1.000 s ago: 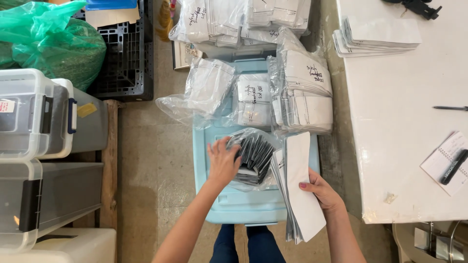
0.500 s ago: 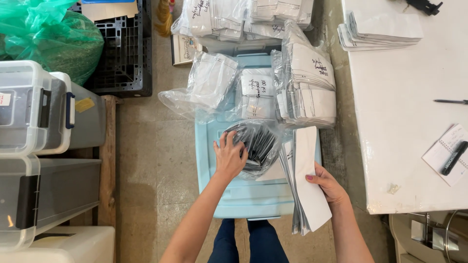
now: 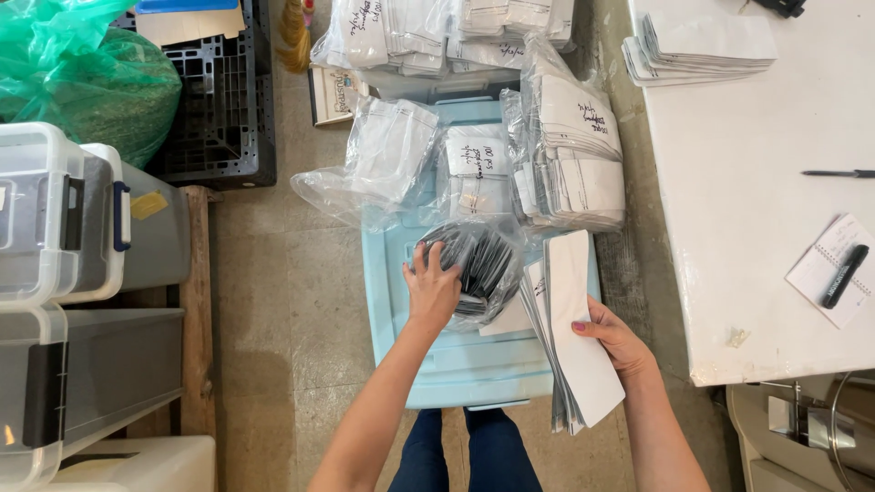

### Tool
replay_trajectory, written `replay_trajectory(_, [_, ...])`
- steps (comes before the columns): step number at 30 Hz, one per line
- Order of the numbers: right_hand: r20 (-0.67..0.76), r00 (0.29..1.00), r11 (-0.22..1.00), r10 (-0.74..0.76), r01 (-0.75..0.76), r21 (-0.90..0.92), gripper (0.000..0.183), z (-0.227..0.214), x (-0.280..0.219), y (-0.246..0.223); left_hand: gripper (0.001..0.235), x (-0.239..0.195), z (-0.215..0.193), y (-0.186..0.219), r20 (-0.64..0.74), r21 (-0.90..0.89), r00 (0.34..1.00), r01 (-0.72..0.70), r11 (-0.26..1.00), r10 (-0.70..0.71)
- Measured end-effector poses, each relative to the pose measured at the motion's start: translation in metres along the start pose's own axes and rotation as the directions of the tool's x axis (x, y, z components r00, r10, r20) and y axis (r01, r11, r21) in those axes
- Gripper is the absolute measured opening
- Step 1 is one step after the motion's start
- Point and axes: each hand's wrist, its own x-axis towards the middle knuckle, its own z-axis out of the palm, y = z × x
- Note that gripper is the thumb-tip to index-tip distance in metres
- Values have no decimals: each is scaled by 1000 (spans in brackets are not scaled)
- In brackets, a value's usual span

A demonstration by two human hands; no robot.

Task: Counting and sorting white paper bags into stacks and plastic sleeves

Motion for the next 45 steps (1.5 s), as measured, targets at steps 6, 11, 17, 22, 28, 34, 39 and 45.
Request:
replay_trajectory(6, [7, 995, 985, 99, -98, -141, 64, 56, -14, -43, 24, 11, -18, 22, 104, 29, 984, 146, 989, -148])
replay_trajectory(11, [21, 982, 918, 189, -169, -359, 63, 87, 7, -68, 33, 4, -11, 28, 116, 0, 966, 232, 973, -231])
replay_trajectory(17, [157, 941, 515, 299, -20, -857, 64, 70, 105, -62, 46, -3, -19, 36, 181, -22, 951, 258, 966, -250])
replay_trajectory(22, [111, 908, 271, 403, -3, -963, 64, 46, 143, -65, 64, -9, -6, 20, 276, -28, 938, 225, 974, -209])
replay_trajectory(28, [34, 907, 185, 419, -48, -982, 68, 32, 160, -54, 34, 1, -9, -1, 284, 18, 953, 107, 994, -108])
replay_trajectory(34, [10, 920, 312, 391, -122, -942, 81, 21, 135, -63, 29, 18, 24, 17, 586, 399, 797, -439, 805, 144])
replay_trajectory(39, [-6, 931, 456, 364, -184, -871, 76, 55, 76, -86, 16, 11, 45, 36, 760, 494, 628, -726, 478, 169])
replay_trajectory(45, [-55, 972, 633, 229, -191, -750, 60, 53, 45, -84, 19, 4, 122, 37, 604, 106, 792, -184, 977, 84])
